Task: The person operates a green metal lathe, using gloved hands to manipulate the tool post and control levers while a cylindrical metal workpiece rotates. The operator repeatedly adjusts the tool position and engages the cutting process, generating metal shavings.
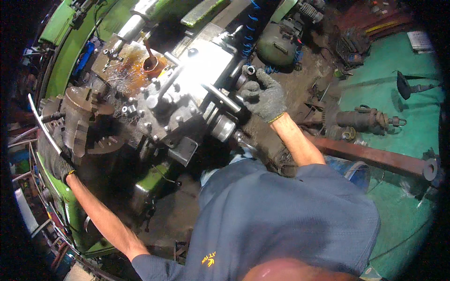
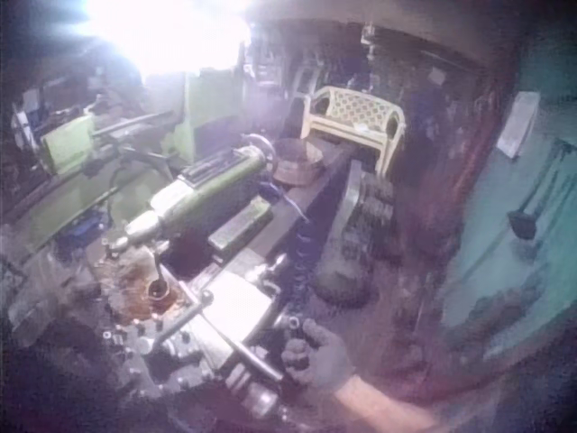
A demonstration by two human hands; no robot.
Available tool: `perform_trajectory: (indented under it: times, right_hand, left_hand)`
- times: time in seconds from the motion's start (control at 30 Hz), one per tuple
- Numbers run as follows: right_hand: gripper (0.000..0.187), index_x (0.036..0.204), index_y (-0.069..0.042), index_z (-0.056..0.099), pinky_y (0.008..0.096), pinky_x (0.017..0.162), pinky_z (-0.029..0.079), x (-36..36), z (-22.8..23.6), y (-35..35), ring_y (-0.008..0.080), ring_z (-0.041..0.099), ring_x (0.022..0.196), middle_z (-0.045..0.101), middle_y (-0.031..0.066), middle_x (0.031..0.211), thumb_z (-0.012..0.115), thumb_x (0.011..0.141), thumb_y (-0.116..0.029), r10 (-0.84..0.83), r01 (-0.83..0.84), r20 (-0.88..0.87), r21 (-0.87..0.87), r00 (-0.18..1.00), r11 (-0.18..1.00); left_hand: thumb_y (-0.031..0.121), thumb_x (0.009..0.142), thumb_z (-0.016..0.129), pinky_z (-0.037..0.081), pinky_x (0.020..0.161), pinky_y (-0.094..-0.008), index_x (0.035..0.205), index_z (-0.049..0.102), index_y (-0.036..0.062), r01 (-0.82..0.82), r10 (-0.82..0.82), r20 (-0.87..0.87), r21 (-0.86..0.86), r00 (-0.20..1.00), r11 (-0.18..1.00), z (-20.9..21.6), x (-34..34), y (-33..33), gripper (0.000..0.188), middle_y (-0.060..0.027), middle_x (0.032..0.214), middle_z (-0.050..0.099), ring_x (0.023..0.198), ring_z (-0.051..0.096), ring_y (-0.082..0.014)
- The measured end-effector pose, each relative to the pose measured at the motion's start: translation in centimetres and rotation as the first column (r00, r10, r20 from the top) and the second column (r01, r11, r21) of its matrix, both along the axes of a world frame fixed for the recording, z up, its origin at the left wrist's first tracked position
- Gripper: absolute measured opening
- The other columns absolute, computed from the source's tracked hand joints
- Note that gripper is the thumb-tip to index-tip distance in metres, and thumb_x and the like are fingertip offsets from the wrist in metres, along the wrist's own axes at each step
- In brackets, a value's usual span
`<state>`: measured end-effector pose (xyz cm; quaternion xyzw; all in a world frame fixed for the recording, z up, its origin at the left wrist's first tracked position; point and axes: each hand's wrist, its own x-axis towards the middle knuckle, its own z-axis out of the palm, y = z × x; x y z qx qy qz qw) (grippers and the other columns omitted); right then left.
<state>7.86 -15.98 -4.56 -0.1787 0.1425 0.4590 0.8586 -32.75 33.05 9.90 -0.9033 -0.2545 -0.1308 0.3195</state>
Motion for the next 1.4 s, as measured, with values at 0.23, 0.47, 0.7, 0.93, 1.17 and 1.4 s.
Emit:
perform_trajectory:
  times: [0.23,0.47,0.7,0.93,1.17,1.4]
  right_hand:
    - [0.023,0.111,-0.004,0.065,0.0243,0.051,0.037,1.8,-1.6,-1.7,0.0095,0.045,0.059,0.069,0.0083,0.101,0.059,0.098,-0.022,-0.011,0.035,-0.238,0.100,0.971,0.994]
    - [0.023,0.112,-0.005,0.066,0.0217,0.051,0.039,3.6,-2.4,-2.6,0.0092,0.047,0.062,0.063,0.0046,0.088,0.057,0.098,-0.021,0.054,-0.007,-0.249,0.184,0.967,0.983]
    - [0.023,0.120,-0.006,0.059,0.0192,0.056,0.044,4.8,1.4,-1.5,0.0129,0.056,0.078,0.060,0.0075,0.107,0.058,0.097,-0.009,0.102,-0.098,-0.028,0.119,0.994,0.988]
    - [0.033,0.127,-0.005,0.061,0.0186,0.058,0.044,5.2,13.3,5.0,0.0068,0.056,0.074,0.064,0.0018,0.098,0.067,0.095,-0.013,0.533,0.304,0.814,-0.581,0.234,0.755]
    - [0.032,0.120,-0.008,0.065,0.0251,0.070,0.051,2.8,17.4,20.4,0.0099,0.060,0.082,0.063,0.0004,0.096,0.065,0.089,-0.017,0.592,0.067,0.636,-0.651,-0.495,0.756]
    - [0.025,0.110,-0.002,0.063,0.0285,0.080,0.055,-2.4,13.3,33.8,0.0082,0.060,0.085,0.066,0.0022,0.090,0.072,0.089,-0.012,0.481,0.029,0.433,-0.719,-0.763,0.694]
  left_hand:
    - [0.018,0.095,0.057,0.052,0.088,-0.0454,0.115,0.070,0.0092,0.093,-0.090,0.040,-0.077,0.995,0.993,0.1,0.2,-0.4,0.026,-0.0196,0.116,0.067,0.104,0.064,-0.0375]
    - [0.020,0.095,0.056,0.052,0.088,-0.0461,0.121,0.066,0.0126,-0.485,0.502,0.055,-0.187,0.863,0.854,-4.1,-7.9,4.5,0.029,-0.0177,0.124,0.063,0.106,0.064,-0.0384]
    - [0.023,0.095,0.056,0.052,0.089,-0.0468,0.127,0.062,0.0161,-0.585,0.617,0.124,-0.216,0.777,0.781,-5.4,-8.8,4.9,0.033,-0.0157,0.131,0.059,0.108,0.063,-0.0392]
    - [0.025,0.095,0.056,0.053,0.090,-0.0475,0.133,0.058,0.0195,-0.628,0.666,0.257,-0.223,0.700,0.746,-3.6,-0.9,-0.5,0.038,-0.0138,0.138,0.055,0.110,0.062,-0.0401]
    - [0.028,0.095,0.056,0.053,0.090,-0.0482,0.139,0.054,0.0229,-0.602,0.652,0.337,-0.251,0.679,0.758,-1.4,2.2,-3.6,0.044,-0.0118,0.145,0.051,0.112,0.061,-0.0410]
    - [0.024,0.086,0.063,0.053,0.087,-0.0460,0.140,0.053,0.0227,-0.561,0.613,0.362,-0.248,0.703,0.790,0.4,3.7,-6.2,0.055,-0.0082,0.141,0.051,0.105,0.062,-0.0387]
